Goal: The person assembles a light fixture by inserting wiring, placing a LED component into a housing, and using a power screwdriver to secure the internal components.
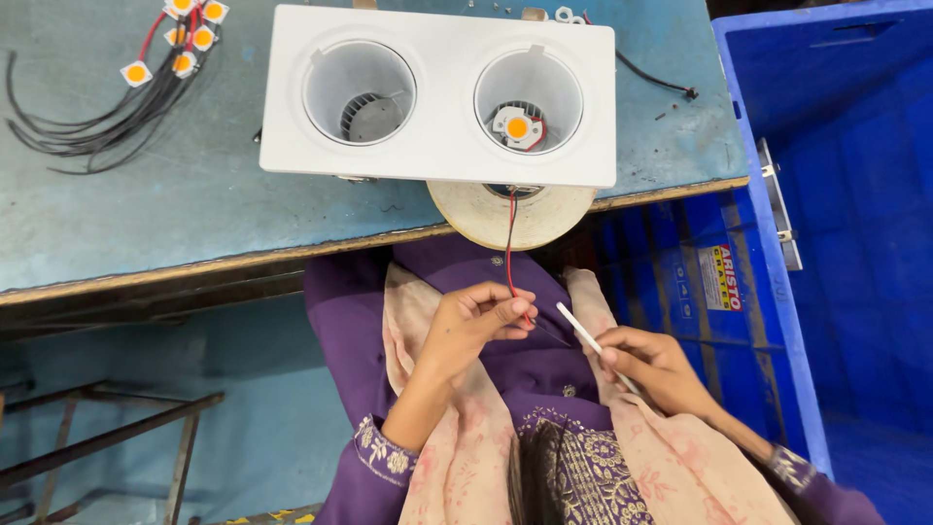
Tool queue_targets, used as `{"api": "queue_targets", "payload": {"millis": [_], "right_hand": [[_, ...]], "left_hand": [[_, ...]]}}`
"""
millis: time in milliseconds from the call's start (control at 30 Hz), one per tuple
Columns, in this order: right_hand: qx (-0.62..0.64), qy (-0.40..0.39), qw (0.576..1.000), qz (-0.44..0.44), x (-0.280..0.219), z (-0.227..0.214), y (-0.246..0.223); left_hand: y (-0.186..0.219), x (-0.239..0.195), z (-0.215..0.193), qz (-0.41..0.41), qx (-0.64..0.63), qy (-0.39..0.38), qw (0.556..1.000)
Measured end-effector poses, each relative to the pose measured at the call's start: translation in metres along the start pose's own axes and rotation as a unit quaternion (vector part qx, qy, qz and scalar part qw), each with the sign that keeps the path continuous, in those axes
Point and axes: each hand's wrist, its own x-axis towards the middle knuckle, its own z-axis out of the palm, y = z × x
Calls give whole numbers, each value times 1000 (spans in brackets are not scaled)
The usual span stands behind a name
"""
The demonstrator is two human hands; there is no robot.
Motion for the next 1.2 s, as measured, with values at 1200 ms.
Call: {"api": "queue_targets", "payload": {"millis": [1200], "right_hand": [[-295,34,945,-139,-53,-2,-36]], "left_hand": [[8,-7,47,94,-50,53,993]]}}
